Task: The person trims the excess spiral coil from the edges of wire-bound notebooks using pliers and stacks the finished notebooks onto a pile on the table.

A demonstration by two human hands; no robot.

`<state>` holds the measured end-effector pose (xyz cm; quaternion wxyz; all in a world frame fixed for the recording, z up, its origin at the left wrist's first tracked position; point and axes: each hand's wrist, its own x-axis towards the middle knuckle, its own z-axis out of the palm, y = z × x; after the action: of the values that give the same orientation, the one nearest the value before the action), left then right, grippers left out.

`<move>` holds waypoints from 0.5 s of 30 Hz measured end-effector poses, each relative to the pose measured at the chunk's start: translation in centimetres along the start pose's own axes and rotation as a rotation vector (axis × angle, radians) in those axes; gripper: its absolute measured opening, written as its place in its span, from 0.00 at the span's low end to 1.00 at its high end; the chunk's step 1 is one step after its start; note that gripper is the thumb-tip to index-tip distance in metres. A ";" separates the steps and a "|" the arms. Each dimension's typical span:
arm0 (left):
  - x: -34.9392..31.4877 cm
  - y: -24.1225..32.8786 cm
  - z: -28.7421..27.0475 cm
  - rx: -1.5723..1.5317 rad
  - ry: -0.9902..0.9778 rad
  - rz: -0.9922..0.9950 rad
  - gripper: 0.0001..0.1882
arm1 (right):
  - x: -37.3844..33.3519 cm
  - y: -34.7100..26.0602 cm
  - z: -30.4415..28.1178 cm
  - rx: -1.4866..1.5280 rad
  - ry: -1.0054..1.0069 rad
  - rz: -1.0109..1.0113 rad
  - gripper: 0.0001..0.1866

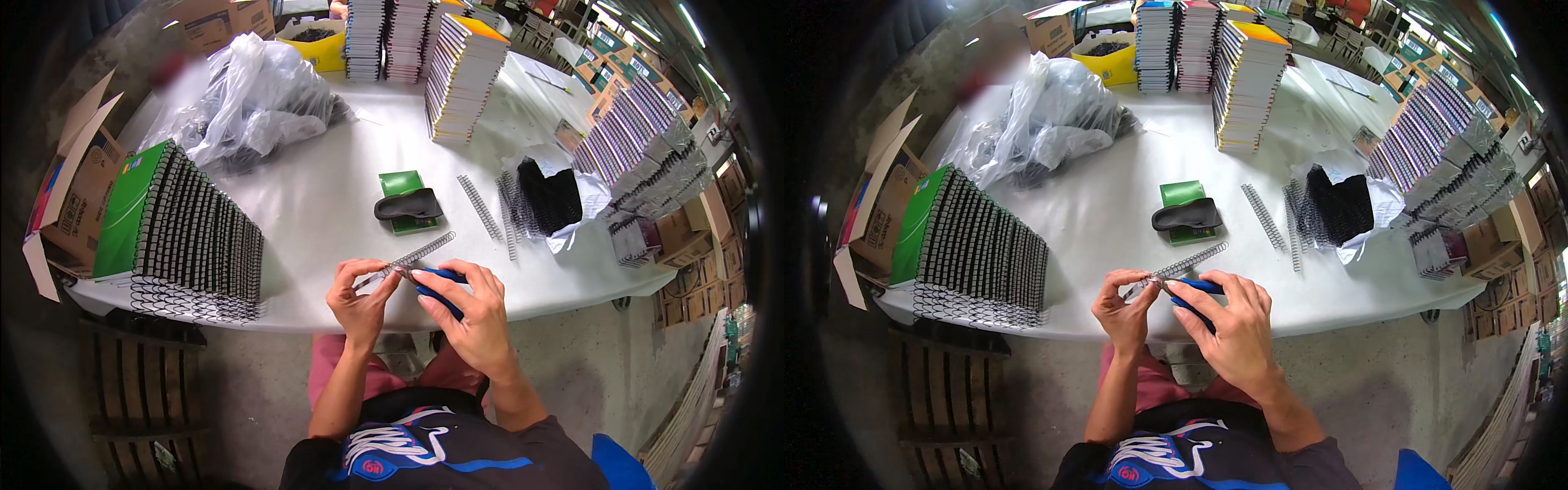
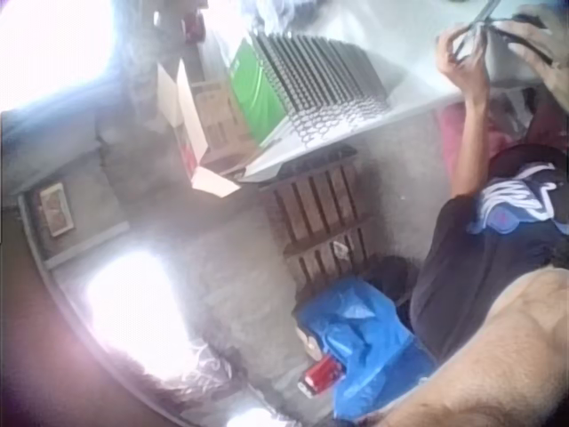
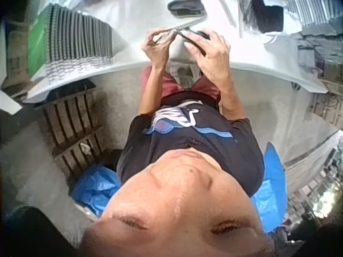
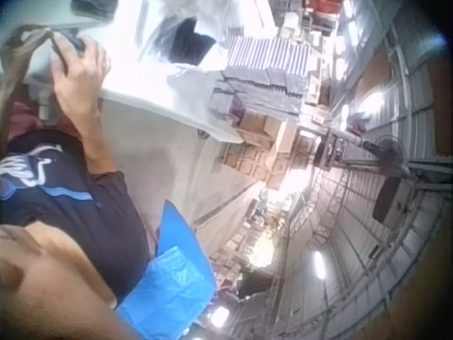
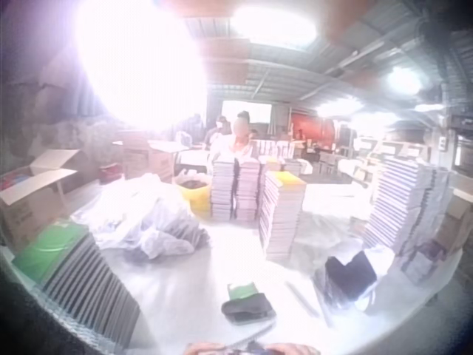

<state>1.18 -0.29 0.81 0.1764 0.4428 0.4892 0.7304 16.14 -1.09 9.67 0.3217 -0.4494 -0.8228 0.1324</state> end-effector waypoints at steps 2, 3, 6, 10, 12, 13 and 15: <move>0.2 0.0 -0.2 0.039 0.005 0.059 0.12 | 0.2 -0.3 0.0 -0.004 -0.034 -0.006 0.15; 0.3 0.0 -0.3 0.039 0.011 0.071 0.12 | 0.3 -0.4 -0.1 -0.009 -0.048 -0.006 0.15; 0.5 0.0 -0.5 0.061 0.012 0.117 0.12 | 0.2 -0.4 0.0 -0.032 -0.088 -0.003 0.15; 0.7 0.5 -0.8 0.114 -0.015 0.185 0.13 | 0.4 -0.7 -0.1 0.127 -0.161 0.052 0.14; 0.6 0.4 -0.8 0.144 -0.013 0.225 0.13 | 0.0 0.5 0.7 0.370 -0.177 0.035 0.15; 0.5 0.4 -0.9 0.167 -0.009 0.253 0.13 | 0.1 0.8 0.6 0.639 -0.328 0.219 0.16; 0.4 0.3 -0.9 0.181 -0.004 0.294 0.13 | 0.3 1.5 0.1 1.172 -0.627 0.599 0.18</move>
<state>0.29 -0.67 1.18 0.0279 0.5249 0.4826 0.7005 16.97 -0.02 8.93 0.2085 -0.3503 -0.5119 0.7562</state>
